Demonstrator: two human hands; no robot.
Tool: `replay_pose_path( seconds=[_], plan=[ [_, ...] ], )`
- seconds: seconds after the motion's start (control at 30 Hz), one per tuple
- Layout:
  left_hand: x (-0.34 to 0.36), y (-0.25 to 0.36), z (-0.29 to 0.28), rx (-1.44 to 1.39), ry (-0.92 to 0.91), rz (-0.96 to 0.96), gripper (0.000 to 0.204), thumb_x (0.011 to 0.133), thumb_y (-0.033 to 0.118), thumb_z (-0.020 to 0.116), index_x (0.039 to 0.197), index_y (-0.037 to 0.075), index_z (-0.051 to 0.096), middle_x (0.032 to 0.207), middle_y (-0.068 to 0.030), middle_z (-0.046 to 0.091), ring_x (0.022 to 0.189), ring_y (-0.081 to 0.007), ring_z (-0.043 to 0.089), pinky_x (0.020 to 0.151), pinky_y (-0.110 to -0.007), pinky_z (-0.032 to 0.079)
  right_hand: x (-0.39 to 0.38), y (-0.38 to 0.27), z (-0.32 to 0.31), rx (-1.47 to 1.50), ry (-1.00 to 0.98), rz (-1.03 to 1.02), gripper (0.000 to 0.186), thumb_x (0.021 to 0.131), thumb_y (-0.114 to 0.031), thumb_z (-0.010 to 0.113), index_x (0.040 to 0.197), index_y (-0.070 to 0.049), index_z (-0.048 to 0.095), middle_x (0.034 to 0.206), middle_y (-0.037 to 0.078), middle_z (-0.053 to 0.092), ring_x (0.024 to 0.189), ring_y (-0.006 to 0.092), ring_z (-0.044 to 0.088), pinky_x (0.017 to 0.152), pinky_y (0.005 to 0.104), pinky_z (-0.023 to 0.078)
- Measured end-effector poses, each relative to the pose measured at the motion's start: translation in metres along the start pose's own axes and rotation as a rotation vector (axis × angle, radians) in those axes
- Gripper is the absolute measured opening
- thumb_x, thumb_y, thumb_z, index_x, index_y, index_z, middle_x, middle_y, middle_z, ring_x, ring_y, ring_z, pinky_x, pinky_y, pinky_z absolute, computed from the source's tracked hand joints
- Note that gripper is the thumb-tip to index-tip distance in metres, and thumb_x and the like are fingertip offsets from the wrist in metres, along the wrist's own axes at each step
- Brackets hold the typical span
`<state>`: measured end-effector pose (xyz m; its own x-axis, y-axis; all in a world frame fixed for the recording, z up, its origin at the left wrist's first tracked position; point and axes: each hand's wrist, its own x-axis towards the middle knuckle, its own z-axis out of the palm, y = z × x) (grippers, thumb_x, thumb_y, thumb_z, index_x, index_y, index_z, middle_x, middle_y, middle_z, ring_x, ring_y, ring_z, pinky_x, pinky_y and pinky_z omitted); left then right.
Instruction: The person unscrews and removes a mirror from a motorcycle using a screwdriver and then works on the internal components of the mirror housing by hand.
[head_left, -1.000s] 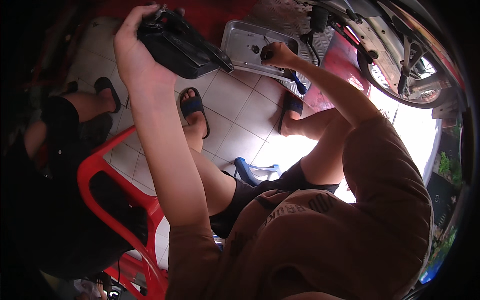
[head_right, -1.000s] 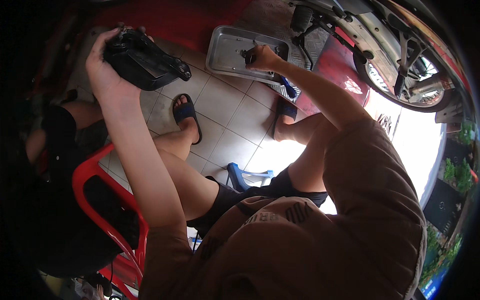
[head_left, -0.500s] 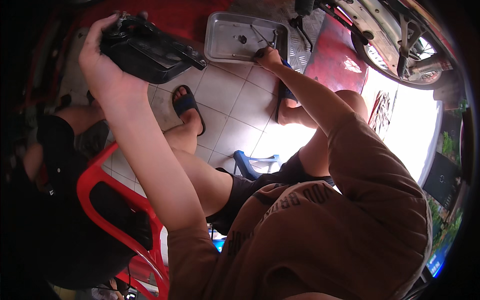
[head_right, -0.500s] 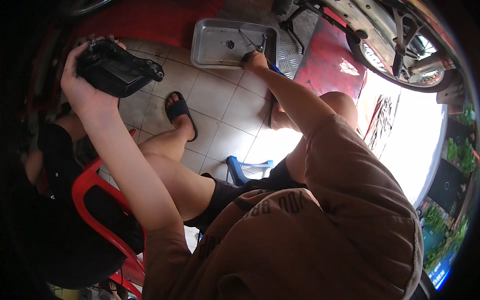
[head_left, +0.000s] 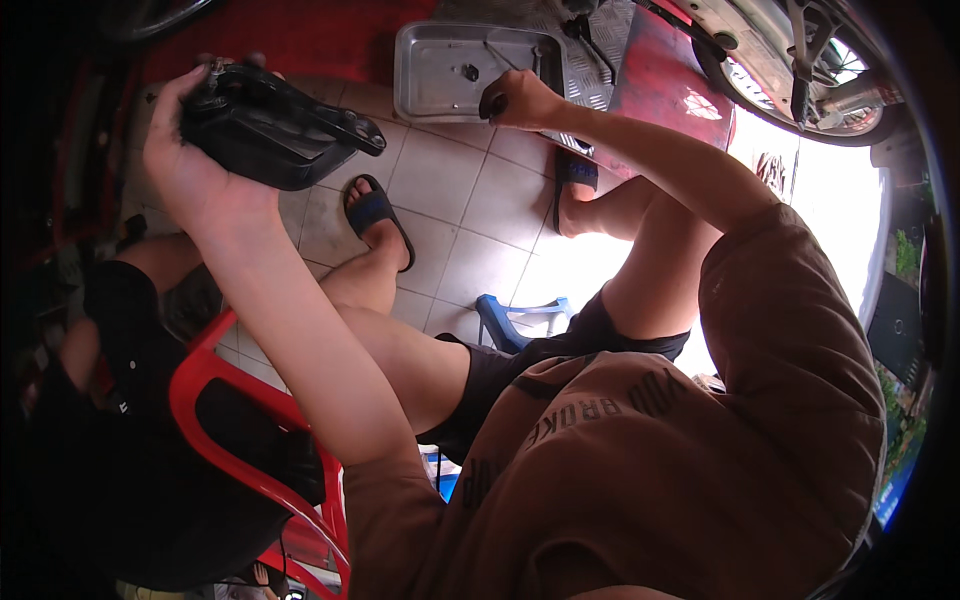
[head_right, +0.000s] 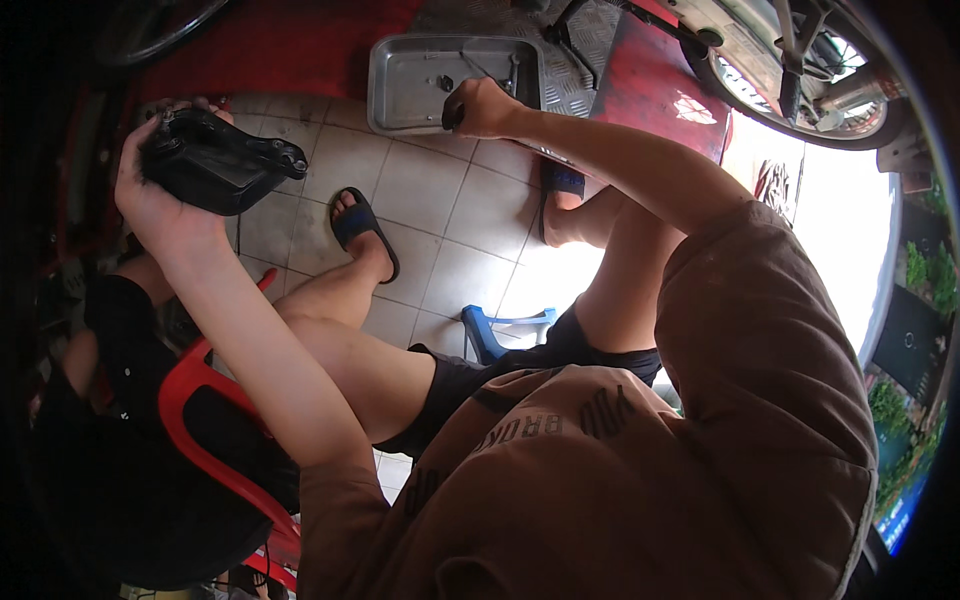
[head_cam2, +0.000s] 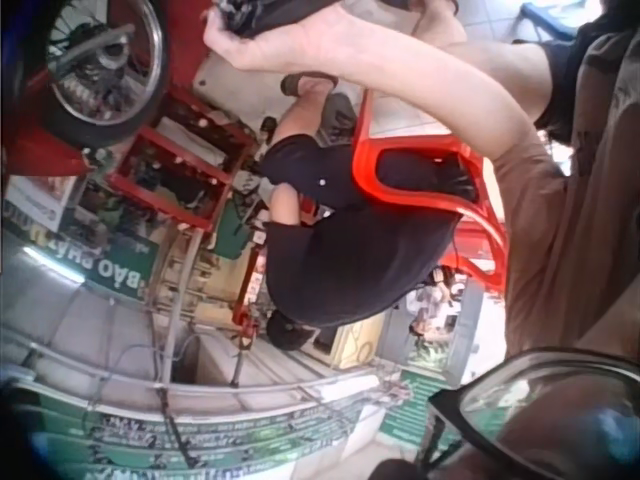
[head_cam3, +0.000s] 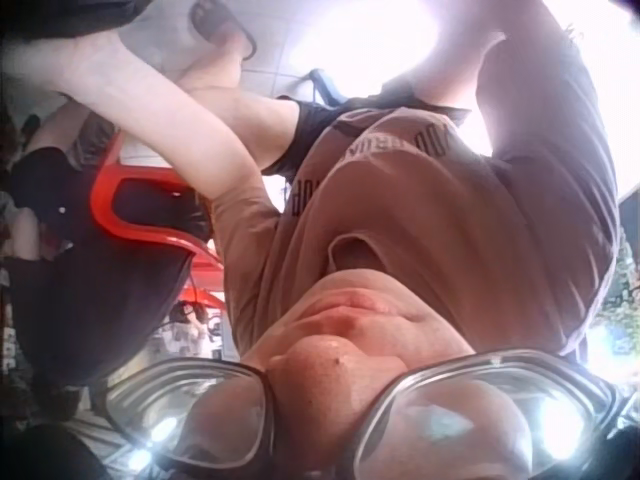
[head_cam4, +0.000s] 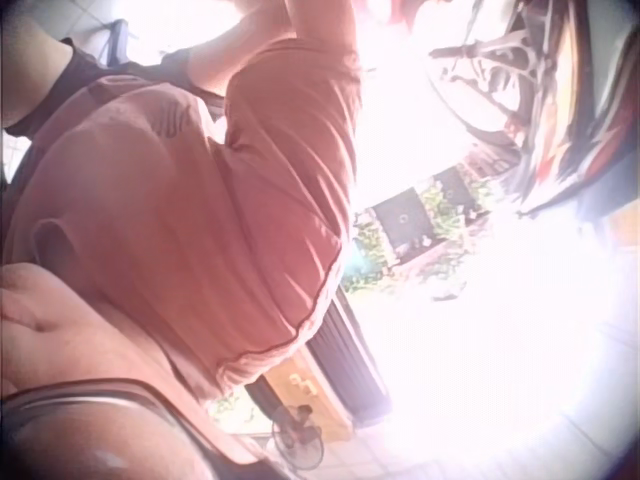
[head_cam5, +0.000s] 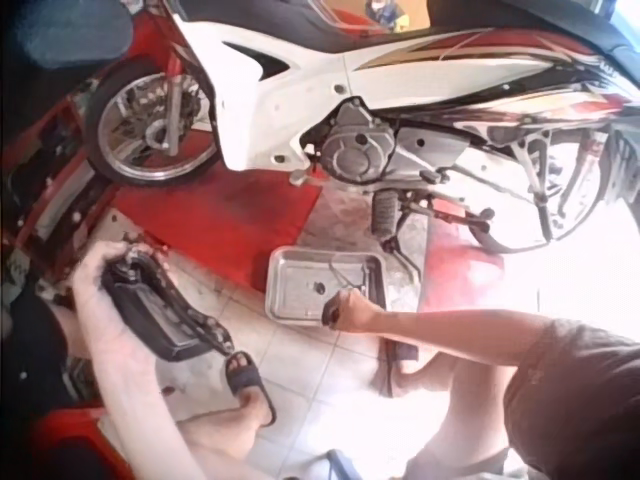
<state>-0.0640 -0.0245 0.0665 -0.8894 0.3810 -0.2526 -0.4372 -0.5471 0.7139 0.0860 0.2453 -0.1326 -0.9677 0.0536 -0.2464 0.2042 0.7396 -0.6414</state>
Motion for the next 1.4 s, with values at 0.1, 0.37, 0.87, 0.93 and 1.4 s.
replay_pose_path(
  seconds=[0.1, 0.37, 0.87, 0.93, 1.4],
  plan=[
    [0.003, -0.001, 0.003, 0.01, -0.016, 0.012, 0.017, 0.08, 0.009, 0.057, 0.094, -0.002, 0.058, 0.085, -0.0154, 0.061, 0.086, -0.0331, 0.062, 0.079, -0.047, 0.05, -0.02, -0.06, -0.053, 0.299, 0.083, 0.007, 0.022, 0.071, -0.009, 0.071, 0.092, -0.002, 0.07, 0.082, 0.008, 0.07, 0.078, 0.0153, 0.067, 0.074, 0.0273, 0.053],
    [0.001, -0.027, 0.029, 0.079, 0.001, 0.003, 0.02, 0.082, 0.008, 0.054, 0.098, -0.003, 0.055, 0.086, -0.0168, 0.06, 0.087, -0.0324, 0.06, 0.08, -0.047, 0.05, -0.031, -0.097, -0.138, 1.105, 0.379, -0.247, 0.018, 0.088, -0.011, 0.064, 0.101, 0.002, 0.064, 0.087, 0.005, 0.066, 0.077, 0.0113, 0.062, 0.068, 0.0235, 0.05],
    [0.0, -0.052, 0.038, 0.126, -0.006, -0.123, 0.022, 0.08, 0.006, 0.057, 0.101, 0.0, 0.056, 0.087, -0.0133, 0.062, 0.087, -0.029, 0.06, 0.082, -0.044, 0.048, -0.046, -0.083, -0.141, 1.098, 0.484, -0.3, 0.019, 0.086, -0.008, 0.066, 0.102, 0.003, 0.064, 0.088, 0.006, 0.066, 0.077, 0.0109, 0.061, 0.07, 0.0243, 0.049],
    [-0.003, -0.051, 0.039, 0.111, -0.007, -0.133, 0.023, 0.079, 0.007, 0.058, 0.101, 0.0, 0.057, 0.088, -0.0127, 0.062, 0.087, -0.0287, 0.06, 0.082, -0.044, 0.048, -0.046, -0.089, -0.143, 1.095, 0.499, -0.278, 0.019, 0.086, -0.008, 0.065, 0.102, 0.003, 0.063, 0.088, 0.006, 0.066, 0.077, 0.011, 0.061, 0.07, 0.0243, 0.049],
    [-0.009, -0.06, 0.047, 0.052, -0.03, -0.117, 0.024, 0.08, 0.008, 0.057, 0.102, -0.002, 0.057, 0.089, -0.0126, 0.059, 0.087, -0.0298, 0.06, 0.082, -0.044, 0.048, -0.043, -0.095, -0.145, 1.071, 0.554, -0.235, 0.018, 0.084, -0.009, 0.067, 0.101, -0.001, 0.063, 0.088, 0.003, 0.066, 0.078, 0.0093, 0.061, 0.07, 0.0216, 0.048]
  ],
)
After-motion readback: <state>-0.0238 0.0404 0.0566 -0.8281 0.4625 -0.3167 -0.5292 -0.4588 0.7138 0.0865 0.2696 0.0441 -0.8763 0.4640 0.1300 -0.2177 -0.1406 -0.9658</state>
